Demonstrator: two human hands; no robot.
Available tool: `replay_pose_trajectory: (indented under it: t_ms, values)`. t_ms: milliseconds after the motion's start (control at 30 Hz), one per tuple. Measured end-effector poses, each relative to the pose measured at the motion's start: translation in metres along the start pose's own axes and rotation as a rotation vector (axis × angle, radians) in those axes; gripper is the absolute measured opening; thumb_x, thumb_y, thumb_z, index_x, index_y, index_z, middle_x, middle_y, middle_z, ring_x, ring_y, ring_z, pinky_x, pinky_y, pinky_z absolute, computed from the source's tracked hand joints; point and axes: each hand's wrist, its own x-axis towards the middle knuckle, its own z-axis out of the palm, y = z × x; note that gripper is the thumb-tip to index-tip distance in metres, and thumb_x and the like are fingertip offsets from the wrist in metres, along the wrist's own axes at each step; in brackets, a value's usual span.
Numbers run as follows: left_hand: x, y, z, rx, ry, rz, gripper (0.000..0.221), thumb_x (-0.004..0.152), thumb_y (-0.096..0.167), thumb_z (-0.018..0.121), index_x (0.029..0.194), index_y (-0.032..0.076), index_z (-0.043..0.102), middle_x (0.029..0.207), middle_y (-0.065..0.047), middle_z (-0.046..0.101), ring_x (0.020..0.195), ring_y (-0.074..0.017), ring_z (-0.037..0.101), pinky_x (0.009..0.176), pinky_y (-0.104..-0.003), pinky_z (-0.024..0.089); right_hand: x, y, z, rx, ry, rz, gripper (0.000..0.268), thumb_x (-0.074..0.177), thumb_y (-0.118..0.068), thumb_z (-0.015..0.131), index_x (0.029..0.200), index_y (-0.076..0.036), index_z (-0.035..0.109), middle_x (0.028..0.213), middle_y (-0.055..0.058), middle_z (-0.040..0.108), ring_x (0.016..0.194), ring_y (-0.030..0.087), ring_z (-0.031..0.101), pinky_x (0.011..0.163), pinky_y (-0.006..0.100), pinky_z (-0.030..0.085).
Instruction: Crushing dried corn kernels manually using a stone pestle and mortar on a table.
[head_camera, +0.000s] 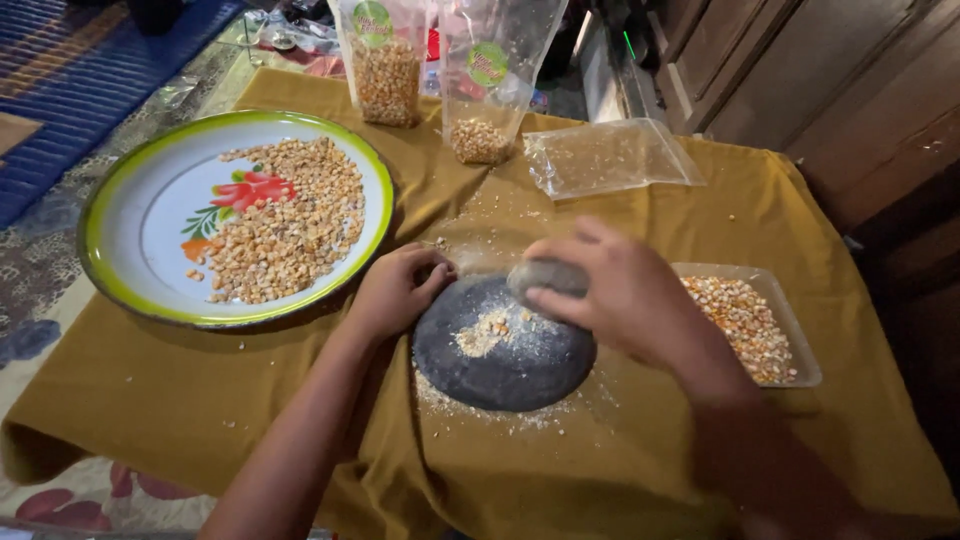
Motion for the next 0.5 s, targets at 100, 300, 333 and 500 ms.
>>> replay_pose_trajectory:
  t_ms: [100,300,333,500]
  values:
    - [-0.001,0.001,-0.001,0.006,0.005,-0.007,0.017,0.095,0.027,0.063,0.099,0.015,0.075,0.097,-0.013,0.072,0.094,-0.0396,0.071,0.081,-0.048,0.057,0.011,0.028,0.006,0.134,0.128,-0.021,0.041,0.079,-0.040,0.083,0.117,-0.030,0.075,0.097,0.006,0.066,0.089,0.038,0.073,0.076,0.045,0.059]
    - [0.001,0.002,0.001,0.015,0.000,-0.013,0.017,0.095,0.026,0.064,0.100,0.015,0.076,0.096,-0.013,0.072,0.093,-0.0392,0.071,0.081,-0.047,0.058,0.045,0.069,0.064,0.609,0.309,0.268,0.047,0.082,-0.043,0.084,0.125,-0.030,0.072,0.112,0.004,0.072,0.102,0.020,0.069,0.089,0.035,0.053]
    - [0.001,0.001,0.001,0.023,-0.005,-0.018,0.017,0.095,0.026,0.064,0.101,0.016,0.076,0.097,-0.013,0.072,0.091,-0.0390,0.071,0.080,-0.047,0.058,0.048,0.074,0.077,0.747,0.329,0.361,0.048,0.082,-0.045,0.084,0.125,-0.028,0.072,0.114,0.004,0.072,0.103,0.017,0.066,0.091,0.034,0.052]
    - [-0.001,0.002,0.001,-0.010,0.022,0.007,0.017,0.095,0.022,0.064,0.107,0.017,0.075,0.099,-0.014,0.068,0.091,-0.0403,0.070,0.081,-0.048,0.058,0.046,0.051,0.091,0.963,0.407,0.634,0.058,0.085,-0.052,0.079,0.133,-0.021,0.068,0.124,0.013,0.069,0.114,0.023,0.065,0.099,0.037,0.051]
